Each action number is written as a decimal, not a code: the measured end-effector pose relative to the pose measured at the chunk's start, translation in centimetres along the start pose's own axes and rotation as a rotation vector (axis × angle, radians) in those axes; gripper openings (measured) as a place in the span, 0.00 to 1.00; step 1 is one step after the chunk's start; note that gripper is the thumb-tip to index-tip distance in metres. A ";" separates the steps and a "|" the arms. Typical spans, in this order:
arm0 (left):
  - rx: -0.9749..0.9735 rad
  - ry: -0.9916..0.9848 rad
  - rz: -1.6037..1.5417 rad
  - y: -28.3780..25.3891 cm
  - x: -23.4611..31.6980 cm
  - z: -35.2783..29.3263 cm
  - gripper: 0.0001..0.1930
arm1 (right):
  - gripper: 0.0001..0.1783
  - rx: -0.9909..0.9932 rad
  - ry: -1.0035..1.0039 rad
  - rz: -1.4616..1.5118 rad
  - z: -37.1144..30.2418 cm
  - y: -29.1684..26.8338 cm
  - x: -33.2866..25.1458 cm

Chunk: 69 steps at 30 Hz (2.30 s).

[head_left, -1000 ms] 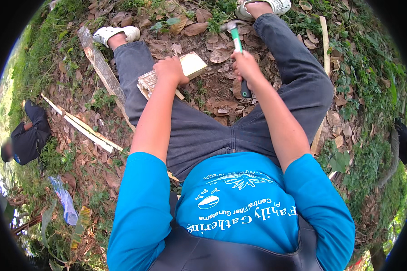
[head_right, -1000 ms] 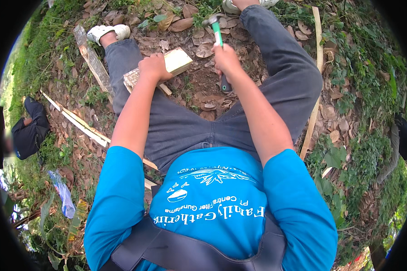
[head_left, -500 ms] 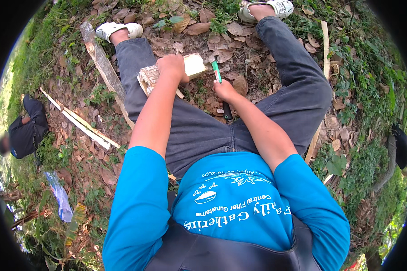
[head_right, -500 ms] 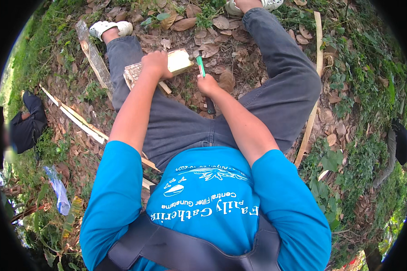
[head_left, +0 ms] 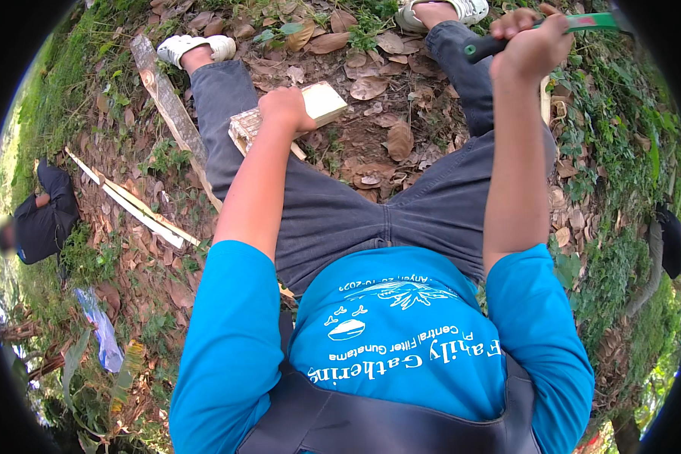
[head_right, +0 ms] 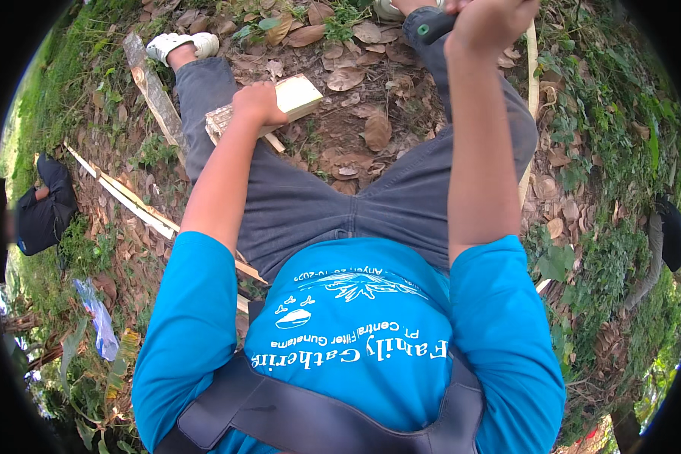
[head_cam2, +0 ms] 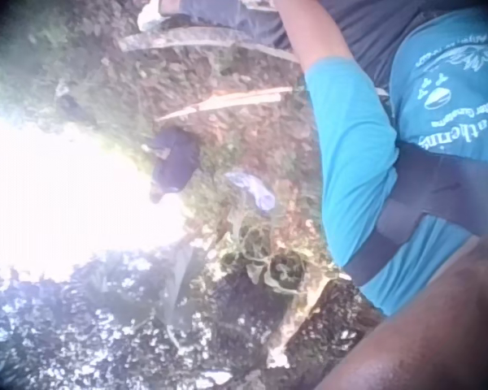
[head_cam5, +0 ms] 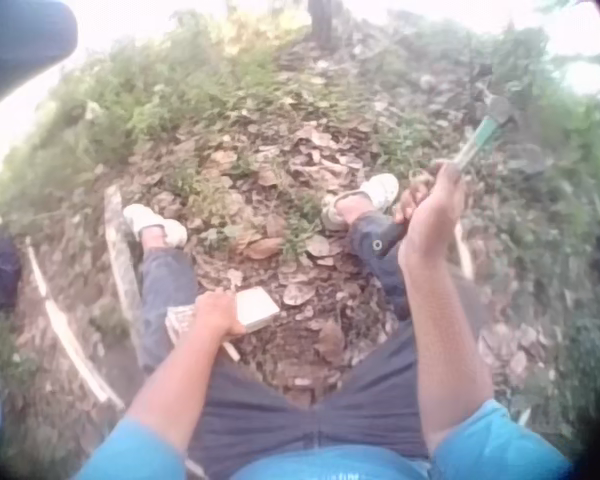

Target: The person sits on the ground and uses a small hammer to chip away at a rectangular block of wood. They repeatedly strike the wood to shape it, occasionally pausing to inspect the surface or reposition the block. The task involves manual shaping of the wood using percussive force.

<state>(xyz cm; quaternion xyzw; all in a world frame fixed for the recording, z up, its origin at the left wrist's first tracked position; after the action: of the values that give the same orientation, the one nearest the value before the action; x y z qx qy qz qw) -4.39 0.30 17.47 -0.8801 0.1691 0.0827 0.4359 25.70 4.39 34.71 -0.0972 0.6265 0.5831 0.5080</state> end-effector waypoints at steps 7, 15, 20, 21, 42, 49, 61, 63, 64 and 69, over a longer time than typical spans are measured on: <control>0.042 -0.035 0.050 0.3 0.6 0.1 0.42 | 0.16 -0.351 1.340 -0.661 -15.5 -10.0 14.6; 0.012 0.033 0.027 -0.3 0.5 0.7 0.42 | 0.14 -0.181 0.394 0.056 4.6 -4.9 0.3; -0.025 -0.002 0.027 0.6 -0.3 0.1 0.42 | 0.14 0.042 0.119 -0.012 -3.9 -2.5 6.0; -0.029 0.001 0.025 0.4 -0.2 0.1 0.43 | 0.14 0.061 0.296 -0.166 -8.2 -4.6 9.6; 0.588 0.145 -1.032 -6.9 -6.1 -5.1 0.54 | 0.14 -0.077 0.987 -0.650 -12.8 -16.2 12.9; 0.929 0.354 -1.490 -4.6 -4.2 -11.5 0.55 | 0.21 -0.397 1.125 -0.601 -15.1 -13.6 12.4; 0.243 0.261 -2.323 -2.2 3.3 -13.5 0.27 | 0.39 -0.449 1.047 -0.338 -16.6 -10.9 9.9; 0.066 0.272 -2.491 -1.5 4.5 -13.0 0.29 | 0.38 -0.418 1.005 -0.202 -16.6 -11.0 9.8; 0.051 0.302 -2.540 -1.3 5.2 -12.9 0.28 | 0.38 -0.422 0.998 -0.194 -16.5 -11.0 9.7; 0.047 0.275 -2.541 0.7 5.8 -12.7 0.28 | 0.32 -0.426 0.987 -0.264 -16.2 -10.5 8.5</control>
<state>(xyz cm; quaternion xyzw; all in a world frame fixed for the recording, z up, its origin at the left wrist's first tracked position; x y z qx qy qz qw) 0.75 -11.55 22.94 -0.4156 -0.7427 -0.4845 0.2024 20.79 -8.25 18.52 -0.5372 0.6411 0.5135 0.1917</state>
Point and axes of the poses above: each hand's wrist, its own z-axis towards the middle knuckle, its own y-axis out of the palm, x = y × z, the point moved 1 cm from there along z, towards the middle knuckle, and after that the axes turned 10 degrees about z, right-handed, at the moved point
